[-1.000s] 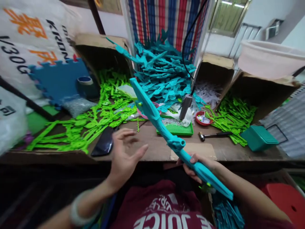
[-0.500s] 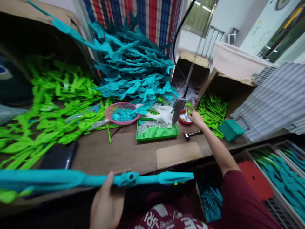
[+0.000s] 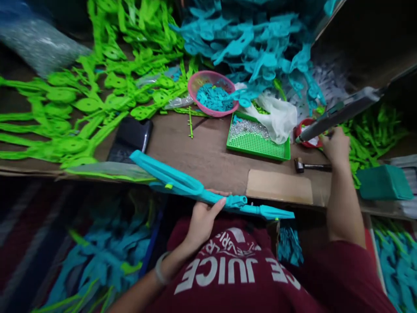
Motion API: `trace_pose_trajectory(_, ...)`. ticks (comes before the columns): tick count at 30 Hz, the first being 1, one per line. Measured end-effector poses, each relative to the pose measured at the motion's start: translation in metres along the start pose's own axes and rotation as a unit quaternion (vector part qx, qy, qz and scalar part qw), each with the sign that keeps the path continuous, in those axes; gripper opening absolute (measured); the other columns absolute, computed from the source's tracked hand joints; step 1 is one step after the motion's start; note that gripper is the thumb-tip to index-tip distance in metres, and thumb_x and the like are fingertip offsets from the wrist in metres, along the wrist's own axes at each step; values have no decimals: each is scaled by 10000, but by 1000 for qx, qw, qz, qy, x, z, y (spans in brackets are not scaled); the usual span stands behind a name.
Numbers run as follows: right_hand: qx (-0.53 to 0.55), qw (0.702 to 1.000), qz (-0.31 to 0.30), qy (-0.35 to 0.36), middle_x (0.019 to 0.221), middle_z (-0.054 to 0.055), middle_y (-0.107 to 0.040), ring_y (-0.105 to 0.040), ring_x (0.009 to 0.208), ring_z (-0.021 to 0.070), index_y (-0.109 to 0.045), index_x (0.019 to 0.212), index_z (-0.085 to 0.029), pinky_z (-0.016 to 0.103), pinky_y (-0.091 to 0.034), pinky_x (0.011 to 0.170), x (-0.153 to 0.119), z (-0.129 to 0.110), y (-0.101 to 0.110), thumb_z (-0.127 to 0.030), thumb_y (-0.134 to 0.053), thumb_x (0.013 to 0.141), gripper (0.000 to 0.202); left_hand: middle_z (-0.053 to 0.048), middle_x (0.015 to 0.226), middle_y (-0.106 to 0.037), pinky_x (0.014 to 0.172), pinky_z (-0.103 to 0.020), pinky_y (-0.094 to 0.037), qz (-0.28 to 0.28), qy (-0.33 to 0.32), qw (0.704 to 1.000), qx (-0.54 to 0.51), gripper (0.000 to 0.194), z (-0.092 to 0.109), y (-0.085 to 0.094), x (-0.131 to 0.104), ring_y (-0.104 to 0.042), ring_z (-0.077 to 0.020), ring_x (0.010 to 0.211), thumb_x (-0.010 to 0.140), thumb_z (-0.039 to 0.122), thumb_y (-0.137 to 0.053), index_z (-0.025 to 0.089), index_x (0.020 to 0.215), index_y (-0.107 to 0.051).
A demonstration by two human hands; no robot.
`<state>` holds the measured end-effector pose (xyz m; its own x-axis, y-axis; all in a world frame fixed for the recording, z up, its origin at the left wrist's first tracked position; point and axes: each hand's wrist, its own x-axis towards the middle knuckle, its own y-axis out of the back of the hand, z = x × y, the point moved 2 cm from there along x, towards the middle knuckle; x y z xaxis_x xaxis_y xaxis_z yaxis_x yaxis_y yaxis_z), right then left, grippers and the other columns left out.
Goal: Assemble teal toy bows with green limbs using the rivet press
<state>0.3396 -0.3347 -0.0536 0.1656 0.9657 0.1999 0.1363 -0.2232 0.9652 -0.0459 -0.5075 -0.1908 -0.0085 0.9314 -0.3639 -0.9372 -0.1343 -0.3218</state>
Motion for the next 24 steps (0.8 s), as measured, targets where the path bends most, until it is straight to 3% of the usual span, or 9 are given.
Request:
trace_pose_trajectory(1, -21, 997, 25, -65, 877, 208, -704, -663, 843, 331, -675, 1068, -130, 457, -499, 765, -19, 1, 11, -365, -434, 976, 349, -79, 1012, -770, 989, -432, -572, 2, -1, 1000, 8, 398, 0, -1, 0, -736, -264, 1002, 747, 521, -783, 188, 940, -678)
trace_pose_trajectory(2, -24, 996, 22, -79, 889, 182, -714, -672, 840, 326, -690, 1035, -171, 445, -505, 752, -42, -6, 21, -360, -437, 977, 321, -82, 1001, -773, 974, -433, -582, 3, -1, 1000, 17, 389, 1, -1, 1, -742, -267, 984, 746, 515, -783, 187, 927, -678)
trace_pose_trajectory(3, 10, 999, 4, -45, 880, 151, -726, -683, 824, 306, -700, 995, -197, 413, -511, 725, -68, -19, 29, -348, -472, 973, 274, -85, 985, -777, 956, -434, -592, 2, 0, 1000, 28, 377, 2, -3, 1, -748, -270, 962, 741, 503, -786, 185, 914, -681)
trace_pose_trajectory(6, 134, 974, -19, 180, 846, 56, -747, -694, 741, 198, -708, 1003, -223, 301, -506, 642, -152, -87, 36, -281, -569, 975, 153, -89, 931, -787, 910, -427, -615, -4, 1, 998, 65, 332, 8, -8, 1, -760, -277, 915, 728, 455, -794, 178, 882, -695)
trace_pose_trajectory(8, 148, 931, -37, 332, 652, -8, -659, -583, 538, 126, -699, 1067, -185, 265, -421, 508, -196, -135, 25, -204, -548, 988, 171, -91, 919, -793, 885, -420, -626, -9, -1, 996, 90, 308, 11, -11, 0, -764, -281, 903, 729, 433, -789, 176, 876, -703)
trace_pose_trajectory(9, 154, 917, -39, 367, 634, -10, -642, -558, 522, 118, -691, 1081, -143, 274, -409, 496, -210, -154, 16, -170, -528, 991, 188, -92, 915, -794, 874, -417, -630, -13, -3, 995, 102, 298, 12, -13, -1, -765, -285, 903, 733, 426, -783, 176, 876, -707)
trace_pose_trajectory(11, 159, 906, -10, 392, 628, -8, -628, -526, 512, 117, -689, 1053, -102, 293, -386, 476, -223, -176, -1, -149, -516, 988, 190, -88, 901, -794, 865, -416, -634, -22, -9, 992, 123, 285, 13, -16, -3, -767, -289, 909, 743, 421, -765, 178, 885, -715)
trace_pose_trajectory(14, 147, 906, 30, 395, 629, -12, -612, -503, 521, 124, -681, 1035, -92, 310, -364, 474, -223, -181, -14, -149, -517, 984, 181, -72, 856, -789, 849, -408, -638, -26, -22, 989, 147, 269, 13, -18, -5, -769, -286, 896, 751, 412, -742, 187, 898, -723)
trace_pose_trajectory(24, 79, 893, 0, 443, 657, -9, -585, -498, 529, 141, -629, 1126, -65, 325, -322, 463, -227, -176, -1, -148, -498, 971, 219, -62, 834, -784, 845, -394, -639, -7, -54, 980, 194, 240, 12, -17, -8, -768, -266, 857, 773, 411, -741, 193, 873, -730)
